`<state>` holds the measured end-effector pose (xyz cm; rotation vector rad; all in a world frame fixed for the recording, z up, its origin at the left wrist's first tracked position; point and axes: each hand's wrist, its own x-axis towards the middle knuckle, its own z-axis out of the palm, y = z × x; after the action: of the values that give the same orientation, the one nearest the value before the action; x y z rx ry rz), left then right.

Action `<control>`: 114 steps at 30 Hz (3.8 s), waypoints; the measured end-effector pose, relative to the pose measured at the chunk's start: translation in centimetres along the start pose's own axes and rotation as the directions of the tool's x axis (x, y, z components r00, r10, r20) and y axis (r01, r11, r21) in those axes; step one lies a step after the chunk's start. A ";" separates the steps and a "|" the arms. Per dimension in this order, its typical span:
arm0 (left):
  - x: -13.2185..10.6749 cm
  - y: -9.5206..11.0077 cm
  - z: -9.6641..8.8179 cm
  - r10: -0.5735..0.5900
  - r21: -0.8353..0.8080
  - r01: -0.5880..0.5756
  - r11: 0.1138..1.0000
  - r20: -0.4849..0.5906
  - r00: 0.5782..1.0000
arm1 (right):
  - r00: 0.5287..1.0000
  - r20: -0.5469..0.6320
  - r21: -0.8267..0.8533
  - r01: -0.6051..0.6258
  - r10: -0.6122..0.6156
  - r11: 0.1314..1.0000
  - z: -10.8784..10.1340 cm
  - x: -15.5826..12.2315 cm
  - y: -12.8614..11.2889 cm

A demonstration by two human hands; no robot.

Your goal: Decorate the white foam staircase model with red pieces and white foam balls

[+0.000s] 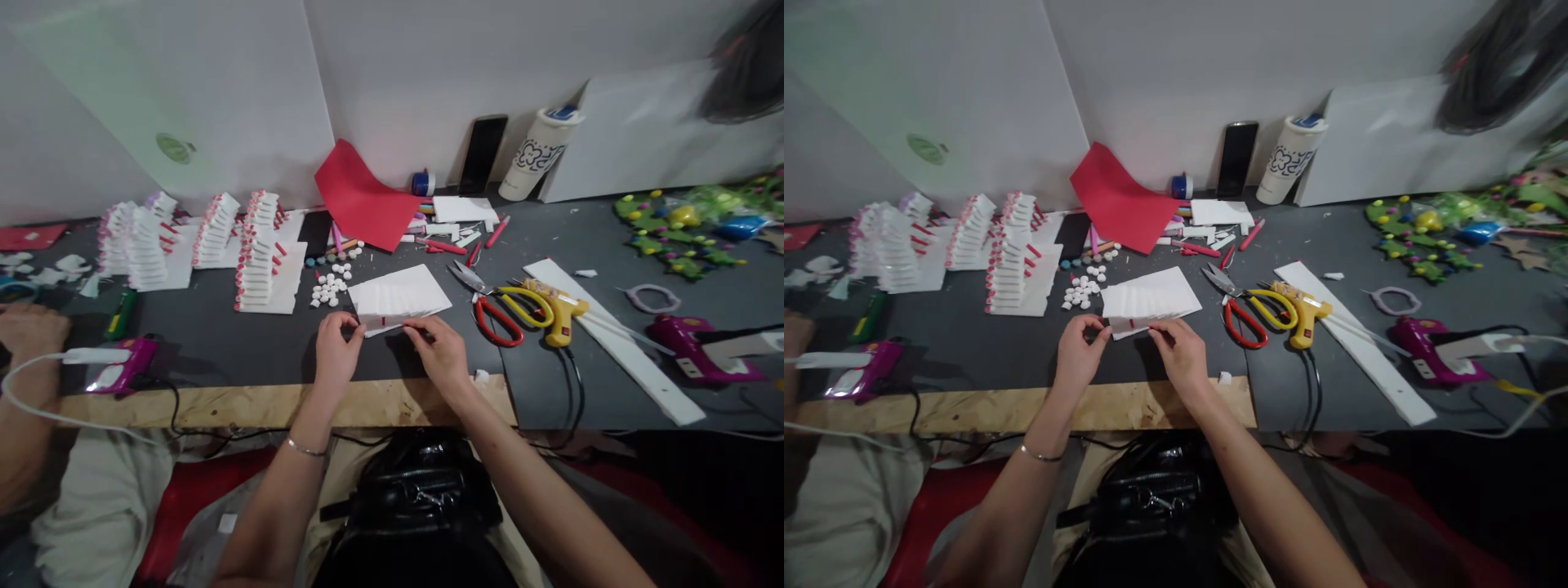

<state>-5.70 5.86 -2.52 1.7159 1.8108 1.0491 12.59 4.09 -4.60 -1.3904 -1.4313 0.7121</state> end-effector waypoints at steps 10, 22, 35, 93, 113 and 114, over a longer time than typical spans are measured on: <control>-1.0 -0.4 1.5 0.177 0.288 -0.201 0.936 0.108 0.978 | 0.995 -0.035 -0.175 0.085 -0.092 0.981 0.4 0.5 0.6; -1.2 -1.0 1.7 0.254 0.325 -0.283 0.902 0.130 0.959 | 0.995 -0.071 -0.229 0.053 -0.071 0.972 0.8 0.5 0.7; -1.1 -1.4 1.9 0.310 0.343 -0.331 0.879 0.115 0.944 | 0.998 -0.044 -0.308 0.037 -0.053 0.951 1.1 0.8 0.7; -4.2 7.6 2.4 -0.226 -0.723 0.689 0.046 0.664 0.713 | 0.974 0.206 -0.455 0.010 0.095 0.891 -14.8 2.8 1.1; -4.1 9.7 4.2 -0.219 -0.811 0.565 0.154 0.530 0.819 | 0.962 0.272 -0.446 0.125 0.001 0.886 -12.8 -4.7 -2.9; -4.1 9.7 4.2 -0.224 -0.808 0.567 0.159 0.530 0.818 | 0.963 0.270 -0.450 0.130 -0.004 0.884 -12.8 -4.7 -2.9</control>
<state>4.33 2.35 1.52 0.4792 0.8759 1.1540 22.52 -3.71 1.34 -1.6410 -1.9460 0.5396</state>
